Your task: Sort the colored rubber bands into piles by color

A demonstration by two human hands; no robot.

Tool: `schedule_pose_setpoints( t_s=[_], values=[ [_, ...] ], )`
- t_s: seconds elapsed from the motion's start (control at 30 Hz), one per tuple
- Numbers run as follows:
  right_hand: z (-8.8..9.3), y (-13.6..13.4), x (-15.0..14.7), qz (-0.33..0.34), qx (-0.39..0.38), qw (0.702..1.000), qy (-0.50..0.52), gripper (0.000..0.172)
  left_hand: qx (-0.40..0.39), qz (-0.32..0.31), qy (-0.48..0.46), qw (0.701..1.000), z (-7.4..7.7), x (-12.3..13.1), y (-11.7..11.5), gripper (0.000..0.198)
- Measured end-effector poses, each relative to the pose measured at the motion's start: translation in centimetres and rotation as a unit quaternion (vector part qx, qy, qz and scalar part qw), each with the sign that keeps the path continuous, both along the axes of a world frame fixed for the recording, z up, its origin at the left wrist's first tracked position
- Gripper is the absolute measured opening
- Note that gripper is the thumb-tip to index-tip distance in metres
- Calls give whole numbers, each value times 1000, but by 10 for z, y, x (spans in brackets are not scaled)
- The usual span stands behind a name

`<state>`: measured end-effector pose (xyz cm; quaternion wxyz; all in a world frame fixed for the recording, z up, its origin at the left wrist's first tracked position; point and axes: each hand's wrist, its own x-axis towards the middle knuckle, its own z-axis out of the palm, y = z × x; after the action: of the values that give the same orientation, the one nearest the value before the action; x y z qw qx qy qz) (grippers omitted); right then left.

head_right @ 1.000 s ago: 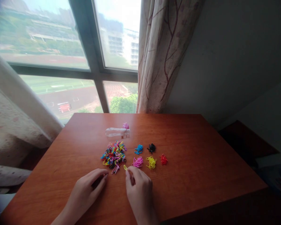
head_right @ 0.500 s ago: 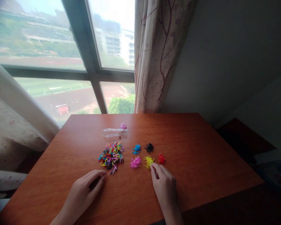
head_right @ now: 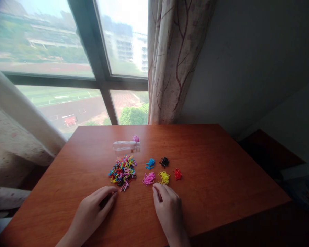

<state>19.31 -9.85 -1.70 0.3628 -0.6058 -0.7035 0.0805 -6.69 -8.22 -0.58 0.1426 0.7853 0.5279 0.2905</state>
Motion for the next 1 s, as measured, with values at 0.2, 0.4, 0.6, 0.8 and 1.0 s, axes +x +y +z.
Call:
schedule_pose_setpoints(
  t_s=[0.2,0.4,0.6,0.8,1.0],
  values=[
    [0,-6,-45,63,-44,997,13,24,-19,17,44,999,-1,4,-3,14],
    [3,-9,-57,93,-77,993,3,21,-26,51,106,993,0,15,-3,13],
    [-3,-8,-54,103,-66,992,9,17,-20,63,92,994,-1,15,-2,18],
    [-3,-7,-55,103,-79,991,10,17,2,75,23,997,3,14,-2,17],
    [-1,-7,-54,108,-82,991,-3,18,-17,-5,27,999,17,34,14,15]
  ],
)
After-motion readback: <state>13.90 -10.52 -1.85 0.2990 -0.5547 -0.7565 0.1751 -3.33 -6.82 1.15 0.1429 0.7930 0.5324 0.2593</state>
